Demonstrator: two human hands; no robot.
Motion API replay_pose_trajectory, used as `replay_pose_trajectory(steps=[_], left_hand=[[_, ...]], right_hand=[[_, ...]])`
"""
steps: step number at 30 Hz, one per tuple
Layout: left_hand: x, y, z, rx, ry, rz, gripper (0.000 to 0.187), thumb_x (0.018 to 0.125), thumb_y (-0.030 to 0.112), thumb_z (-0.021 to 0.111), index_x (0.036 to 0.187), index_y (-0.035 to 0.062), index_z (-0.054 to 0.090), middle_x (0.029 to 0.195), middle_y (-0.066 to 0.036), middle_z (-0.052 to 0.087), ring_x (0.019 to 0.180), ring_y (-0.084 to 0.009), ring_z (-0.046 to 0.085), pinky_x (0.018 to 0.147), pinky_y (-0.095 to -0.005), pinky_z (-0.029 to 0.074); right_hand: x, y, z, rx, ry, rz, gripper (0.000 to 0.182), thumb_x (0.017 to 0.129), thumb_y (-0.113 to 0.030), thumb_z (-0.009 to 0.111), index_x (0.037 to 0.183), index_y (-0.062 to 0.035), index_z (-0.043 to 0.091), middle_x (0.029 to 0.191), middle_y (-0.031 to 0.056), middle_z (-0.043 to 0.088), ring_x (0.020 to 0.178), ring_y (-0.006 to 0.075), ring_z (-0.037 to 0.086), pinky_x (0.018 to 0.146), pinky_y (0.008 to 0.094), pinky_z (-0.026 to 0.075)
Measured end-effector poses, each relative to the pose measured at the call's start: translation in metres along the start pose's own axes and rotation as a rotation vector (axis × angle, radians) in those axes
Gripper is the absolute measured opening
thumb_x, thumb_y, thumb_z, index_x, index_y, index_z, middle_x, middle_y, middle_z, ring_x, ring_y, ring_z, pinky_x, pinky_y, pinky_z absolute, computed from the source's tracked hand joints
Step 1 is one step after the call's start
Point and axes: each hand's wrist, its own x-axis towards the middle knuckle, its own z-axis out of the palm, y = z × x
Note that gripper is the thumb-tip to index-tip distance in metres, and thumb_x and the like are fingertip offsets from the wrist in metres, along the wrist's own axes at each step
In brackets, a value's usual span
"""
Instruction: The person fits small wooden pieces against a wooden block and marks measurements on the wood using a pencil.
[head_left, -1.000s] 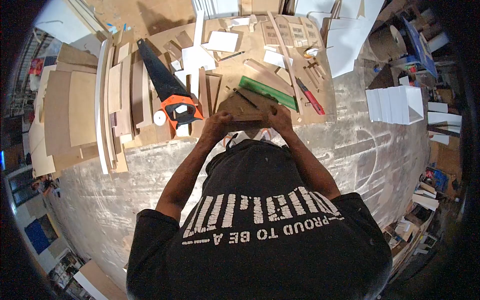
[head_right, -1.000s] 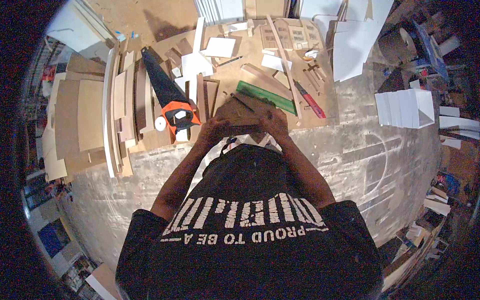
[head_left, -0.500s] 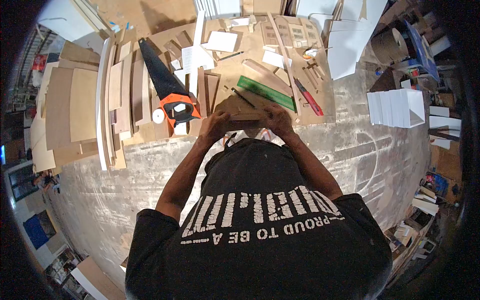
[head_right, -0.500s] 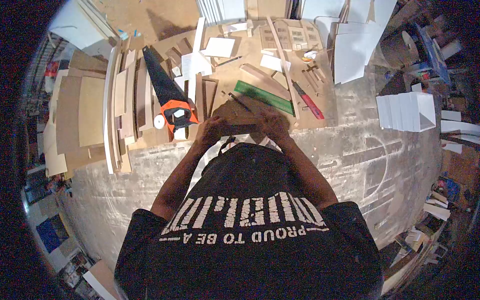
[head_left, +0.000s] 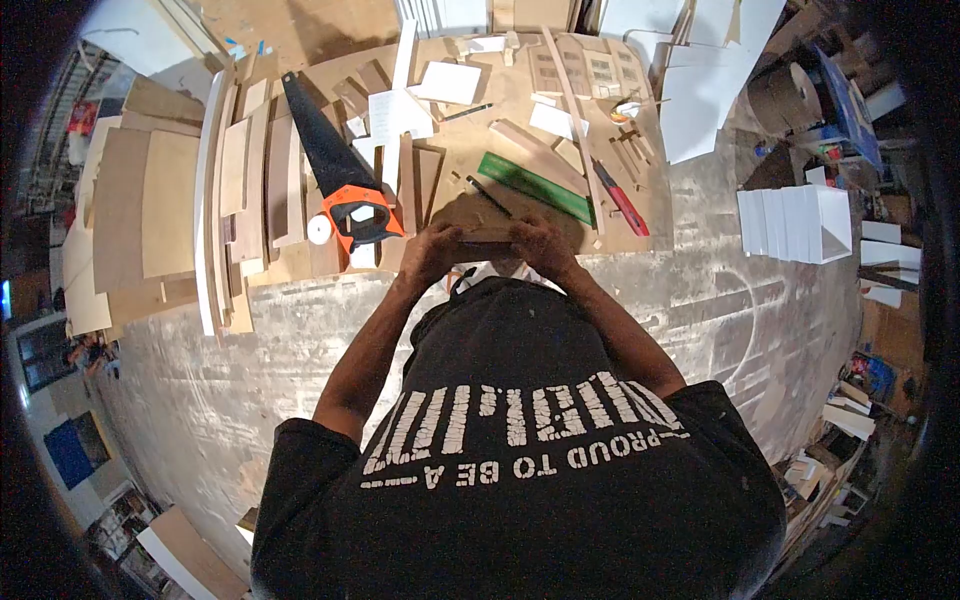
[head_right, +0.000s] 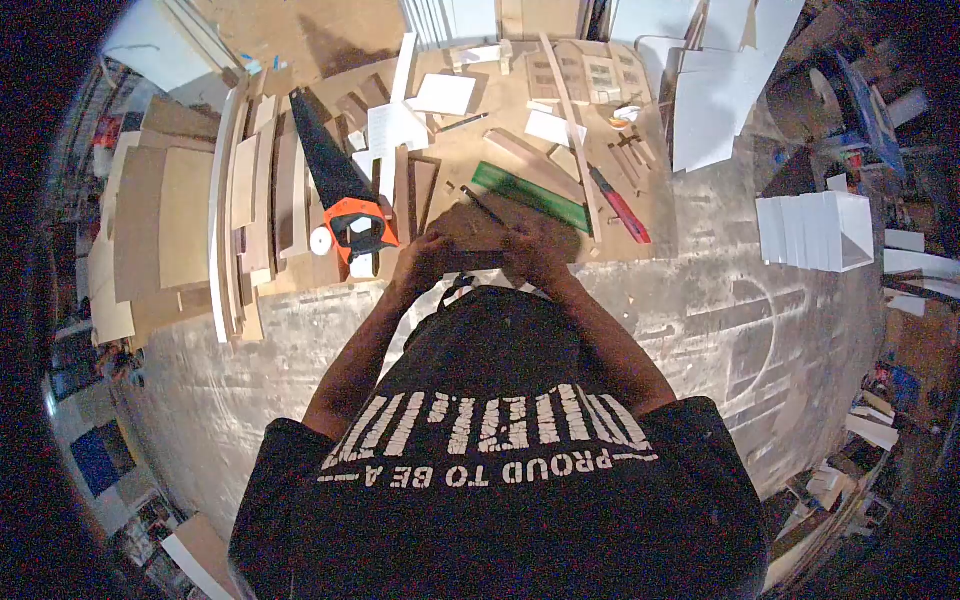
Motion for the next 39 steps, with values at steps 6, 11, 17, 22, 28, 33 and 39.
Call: replay_pose_trajectory(steps=[6,11,17,22,28,33,39], left_hand=[[0.001,-0.005,0.003,-0.048,0.084,0.083,0.013,0.081,0.013,0.065,0.093,0.0075,0.063,0.101,-0.015,0.065,0.092,-0.0371,0.068,0.074,-0.0452,0.056],[0.002,-0.001,-0.001,0.002,0.023,0.039,0.010,0.084,0.011,0.061,0.094,0.0075,0.062,0.101,-0.016,0.065,0.093,-0.0373,0.067,0.076,-0.0462,0.056],[0.002,0.002,-0.003,0.035,0.026,0.071,0.012,0.088,0.009,0.055,0.097,0.0068,0.062,0.105,-0.016,0.065,0.095,-0.0370,0.067,0.077,-0.0461,0.056],[0.002,-0.001,0.000,0.030,0.018,0.065,0.015,0.086,0.006,0.057,0.100,0.0072,0.062,0.107,-0.016,0.065,0.096,-0.0365,0.067,0.078,-0.0452,0.056],[-0.001,0.003,-0.001,0.035,0.023,0.050,0.014,0.084,0.004,0.059,0.098,0.0073,0.062,0.107,-0.016,0.065,0.096,-0.0370,0.067,0.078,-0.0456,0.056],[0.000,-0.004,0.007,0.034,0.034,0.019,0.007,0.087,0.008,0.058,0.094,0.0065,0.060,0.107,-0.016,0.064,0.098,-0.0373,0.066,0.080,-0.0460,0.055],[-0.003,-0.004,0.010,0.032,0.041,-0.044,0.018,0.089,0.012,0.058,0.106,0.0087,0.065,0.110,-0.016,0.065,0.101,-0.0359,0.066,0.082,-0.0442,0.055]], right_hand=[[-0.001,-0.002,-0.002,0.025,-0.044,0.074,0.016,0.089,-0.020,0.064,0.100,-0.0073,0.065,0.111,0.0216,0.063,0.097,0.0427,0.065,0.082,0.0486,0.055],[-0.001,-0.006,-0.004,0.081,-0.015,0.085,0.016,0.090,-0.019,0.063,0.101,-0.0071,0.065,0.110,0.0218,0.063,0.097,0.0434,0.065,0.081,0.0490,0.055],[-0.002,-0.010,-0.005,0.031,0.022,0.031,0.014,0.092,-0.018,0.061,0.099,-0.0069,0.065,0.109,0.0222,0.063,0.096,0.0446,0.065,0.081,0.0499,0.055],[-0.002,-0.009,-0.005,-0.002,0.030,0.025,0.014,0.092,-0.018,0.061,0.099,-0.0070,0.065,0.109,0.0223,0.063,0.096,0.0449,0.065,0.082,0.0502,0.055],[-0.002,-0.010,-0.005,-0.021,0.016,0.035,0.014,0.091,-0.018,0.062,0.101,-0.0083,0.065,0.111,0.0212,0.063,0.099,0.0430,0.064,0.083,0.0491,0.054],[-0.002,-0.009,-0.003,-0.067,0.034,0.014,0.017,0.090,-0.018,0.064,0.103,-0.0078,0.065,0.112,0.0201,0.063,0.103,0.0412,0.064,0.086,0.0479,0.054],[0.000,0.001,0.000,-0.024,0.015,-0.033,0.016,0.090,-0.018,0.064,0.101,-0.0061,0.065,0.110,0.0194,0.063,0.102,0.0407,0.063,0.087,0.0478,0.053]])
